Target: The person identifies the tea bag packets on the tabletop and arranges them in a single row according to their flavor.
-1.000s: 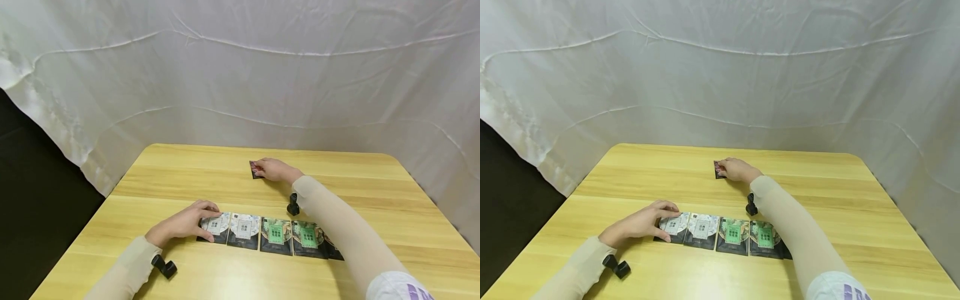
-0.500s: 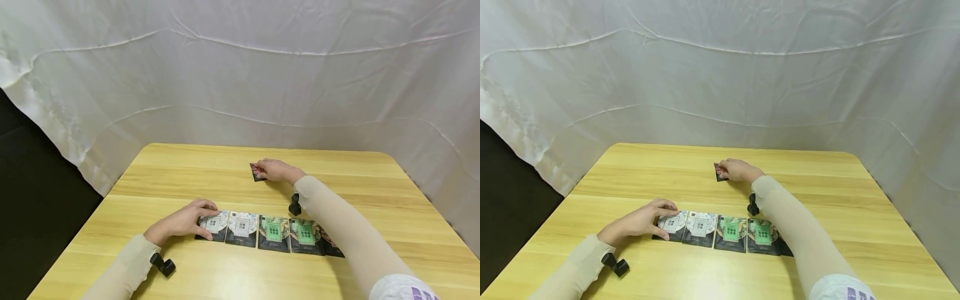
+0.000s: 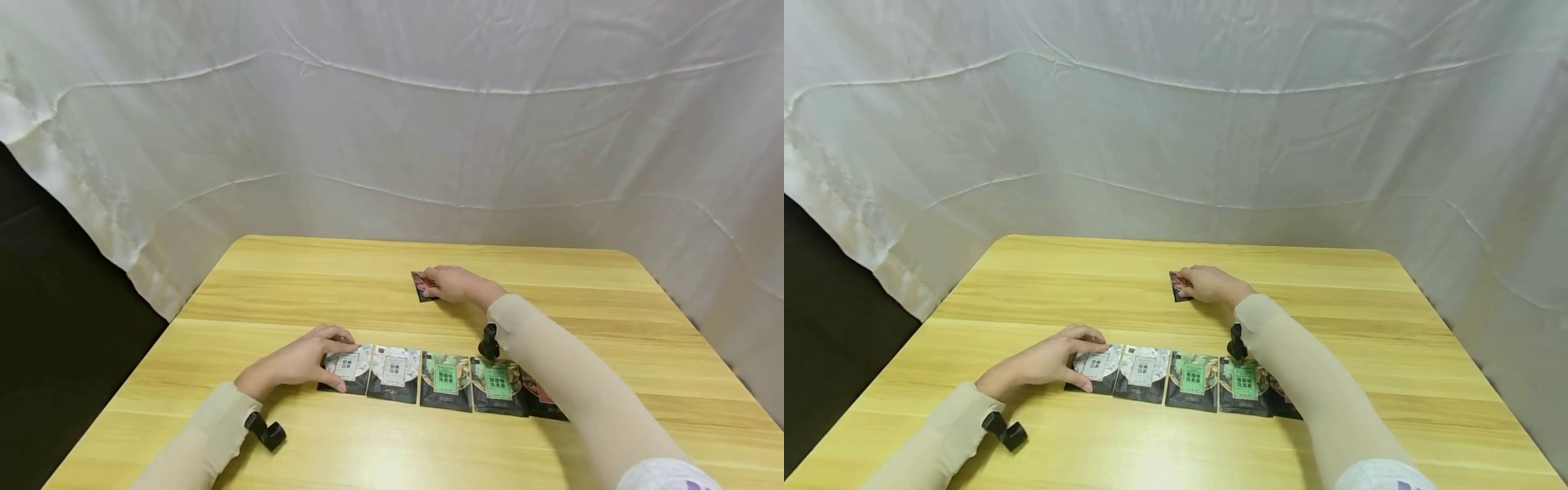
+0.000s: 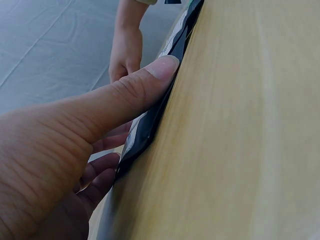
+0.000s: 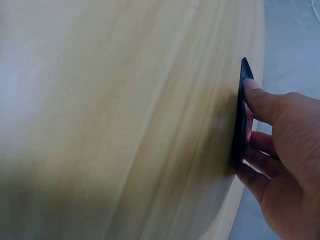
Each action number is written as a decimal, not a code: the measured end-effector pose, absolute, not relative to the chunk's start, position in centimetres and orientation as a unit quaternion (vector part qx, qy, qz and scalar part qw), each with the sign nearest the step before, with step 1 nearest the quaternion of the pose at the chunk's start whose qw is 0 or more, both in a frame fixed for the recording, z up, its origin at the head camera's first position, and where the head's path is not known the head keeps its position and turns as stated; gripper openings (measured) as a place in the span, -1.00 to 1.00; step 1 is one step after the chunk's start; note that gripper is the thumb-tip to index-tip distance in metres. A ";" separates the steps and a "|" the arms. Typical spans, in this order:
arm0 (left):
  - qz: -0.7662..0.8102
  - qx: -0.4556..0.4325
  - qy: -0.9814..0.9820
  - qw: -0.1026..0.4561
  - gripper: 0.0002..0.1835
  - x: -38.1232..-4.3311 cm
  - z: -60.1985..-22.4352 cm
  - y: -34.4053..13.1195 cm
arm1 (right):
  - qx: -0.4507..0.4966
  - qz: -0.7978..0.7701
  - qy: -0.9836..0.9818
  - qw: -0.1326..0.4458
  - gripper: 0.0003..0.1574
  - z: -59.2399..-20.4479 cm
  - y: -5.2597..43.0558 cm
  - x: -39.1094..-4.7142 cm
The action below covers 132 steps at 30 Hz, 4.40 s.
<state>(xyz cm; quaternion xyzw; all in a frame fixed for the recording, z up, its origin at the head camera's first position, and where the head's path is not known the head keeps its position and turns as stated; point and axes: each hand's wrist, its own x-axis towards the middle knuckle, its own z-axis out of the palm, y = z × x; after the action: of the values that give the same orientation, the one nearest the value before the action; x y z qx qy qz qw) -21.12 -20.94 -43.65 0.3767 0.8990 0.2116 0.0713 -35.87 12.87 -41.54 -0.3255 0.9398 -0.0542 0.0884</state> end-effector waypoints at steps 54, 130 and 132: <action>0.208 0.376 0.900 0.072 -0.12 -21.1 -43.3 -21.0 | -0.342 -0.090 0.935 0.024 -0.58 -40.1 18.3 -34.4; 0.213 0.380 0.897 0.070 -0.11 -21.7 -43.4 -21.4 | -0.315 -0.096 0.944 0.029 -0.37 -41.0 26.9 -29.5; 0.213 0.380 0.897 0.069 -0.11 -21.8 -43.4 -21.4 | -0.305 -0.091 0.947 0.032 -0.37 -41.1 27.3 -29.3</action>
<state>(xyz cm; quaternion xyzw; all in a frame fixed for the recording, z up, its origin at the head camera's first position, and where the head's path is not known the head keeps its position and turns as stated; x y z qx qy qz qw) -21.76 -21.42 -43.38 0.3804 0.8973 0.2131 0.0689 -29.35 27.33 -41.08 -0.3052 0.9474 -0.0911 0.0317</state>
